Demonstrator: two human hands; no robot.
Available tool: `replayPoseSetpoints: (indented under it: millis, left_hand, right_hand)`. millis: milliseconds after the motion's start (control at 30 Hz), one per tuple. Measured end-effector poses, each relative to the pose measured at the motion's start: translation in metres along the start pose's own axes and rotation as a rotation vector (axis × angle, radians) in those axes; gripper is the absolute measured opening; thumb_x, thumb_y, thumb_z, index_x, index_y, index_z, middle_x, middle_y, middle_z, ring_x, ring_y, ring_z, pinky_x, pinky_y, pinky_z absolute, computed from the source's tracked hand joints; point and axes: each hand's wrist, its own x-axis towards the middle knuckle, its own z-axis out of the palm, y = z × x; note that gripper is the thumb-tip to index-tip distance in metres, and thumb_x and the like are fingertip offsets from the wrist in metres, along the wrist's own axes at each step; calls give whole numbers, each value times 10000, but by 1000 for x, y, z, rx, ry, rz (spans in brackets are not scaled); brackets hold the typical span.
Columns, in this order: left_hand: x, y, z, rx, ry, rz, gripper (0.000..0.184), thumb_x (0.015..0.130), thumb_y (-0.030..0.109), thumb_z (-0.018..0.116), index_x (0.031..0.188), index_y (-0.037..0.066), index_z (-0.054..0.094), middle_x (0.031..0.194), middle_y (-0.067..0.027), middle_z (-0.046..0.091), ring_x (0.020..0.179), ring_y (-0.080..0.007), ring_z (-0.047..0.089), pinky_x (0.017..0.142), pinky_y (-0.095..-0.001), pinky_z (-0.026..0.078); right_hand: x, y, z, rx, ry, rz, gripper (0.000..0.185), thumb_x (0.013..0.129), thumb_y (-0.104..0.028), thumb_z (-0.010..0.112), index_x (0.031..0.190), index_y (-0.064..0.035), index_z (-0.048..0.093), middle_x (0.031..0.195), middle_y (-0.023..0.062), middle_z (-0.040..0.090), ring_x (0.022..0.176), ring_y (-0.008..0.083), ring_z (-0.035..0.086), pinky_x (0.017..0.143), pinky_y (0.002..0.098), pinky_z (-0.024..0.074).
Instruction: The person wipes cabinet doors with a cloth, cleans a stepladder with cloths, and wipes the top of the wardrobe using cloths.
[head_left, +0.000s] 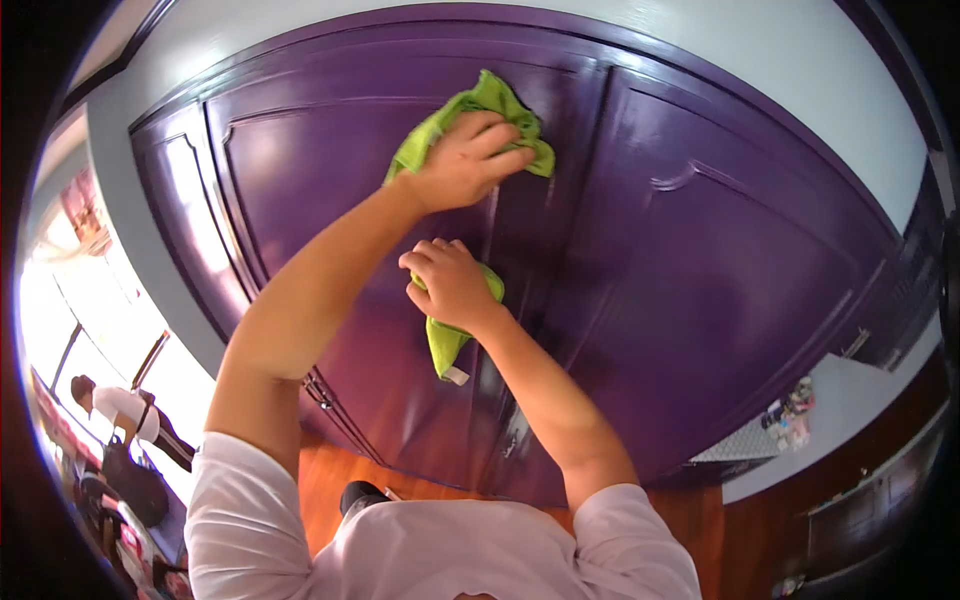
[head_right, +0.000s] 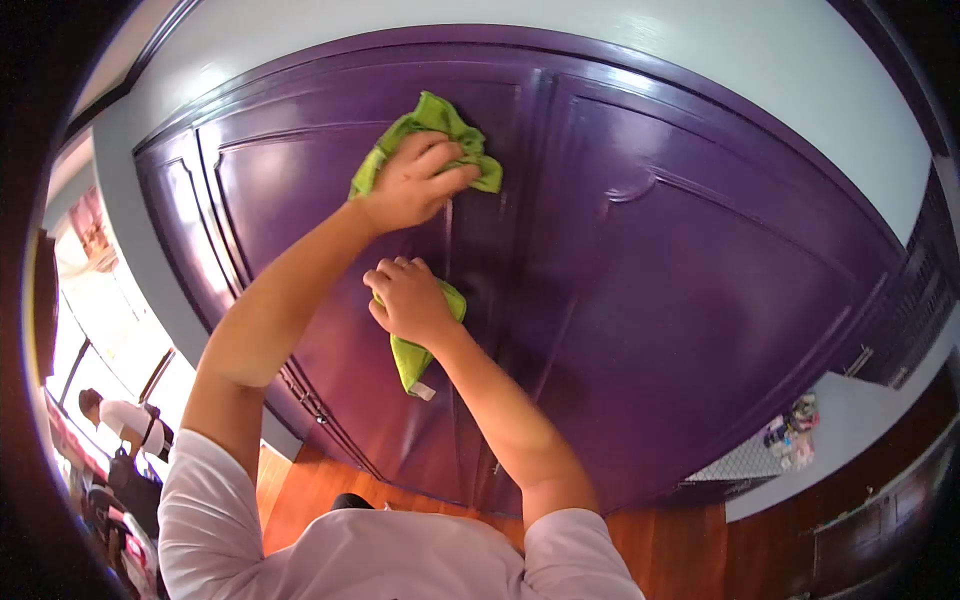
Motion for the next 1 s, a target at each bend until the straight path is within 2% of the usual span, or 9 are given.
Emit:
replayPoseSetpoints:
  millis: [133,267,500,567,700,800,833,900,1000]
  left_hand:
    - [21,21,-3,32,16,-207,305,768,82,635,1061,161,604,968,-51,557,919,-265,547,759,-370,476]
    - [35,37,-2,-25,146,-401,192,803,54,614,990,90,589,893,-100,545,841,-311,548,737,-421,456]
    - [49,62,-22,-637,12,-653,208,868,85,461,1008,44,609,1079,-154,504,980,-316,534,870,-375,423]
    - [57,68,-36,-871,-122,-762,471,900,364,458,1260,71,534,1213,-179,424,1124,-310,457,965,-384,362]
    - [42,68,-34,-1225,-309,-546,942,740,531,671,1474,142,227,1407,-261,164,1285,-419,315,1070,-404,301]
    - [49,85,-51,-1124,-536,-545,990,700,411,711,1481,88,197,1389,-198,239,1332,-373,238,1106,-439,195]
    - [50,85,-50,-1236,-520,-588,901,682,138,637,1477,82,216,1397,-174,234,1351,-345,231,1120,-403,165]
    - [53,82,-48,-1347,-434,-620,856,682,78,575,1473,128,249,1378,-171,253,1305,-331,300,1085,-378,253]
    - [66,88,-54,-1438,-349,-646,893,579,-54,405,1455,76,291,1355,-136,303,1339,-262,274,1110,-334,184]
  right_hand:
    - [-18,4,-20,65,55,83,243,713,-142,640,939,-70,586,875,71,575,841,275,556,749,405,418]
    - [-18,-10,-38,247,526,146,241,768,-163,643,966,-50,563,875,100,570,805,296,551,732,402,427]
    - [-13,-40,-89,354,936,252,419,925,-285,487,1153,44,363,1060,188,440,953,270,461,856,370,366]
    - [-16,-39,-93,264,975,289,467,935,-342,458,1171,47,355,1076,191,425,976,275,447,885,390,345]
    - [-21,-41,-100,483,1059,467,550,972,-458,303,1255,12,334,1133,127,390,1078,226,403,973,360,301]
    - [-21,-55,-117,970,1054,336,594,987,-480,242,1357,-19,299,1233,103,394,1183,221,389,1027,358,284]
    - [-21,-57,-121,1017,1035,273,587,989,-469,245,1362,-19,296,1255,109,395,1194,224,388,1028,358,285]
    - [-32,-49,-122,1043,971,180,477,991,-315,349,1349,0,340,1297,124,408,1200,229,405,1022,351,304]
    - [-48,-26,-134,119,1043,276,399,951,-149,454,1311,14,406,1300,130,417,1187,227,431,1014,342,324]
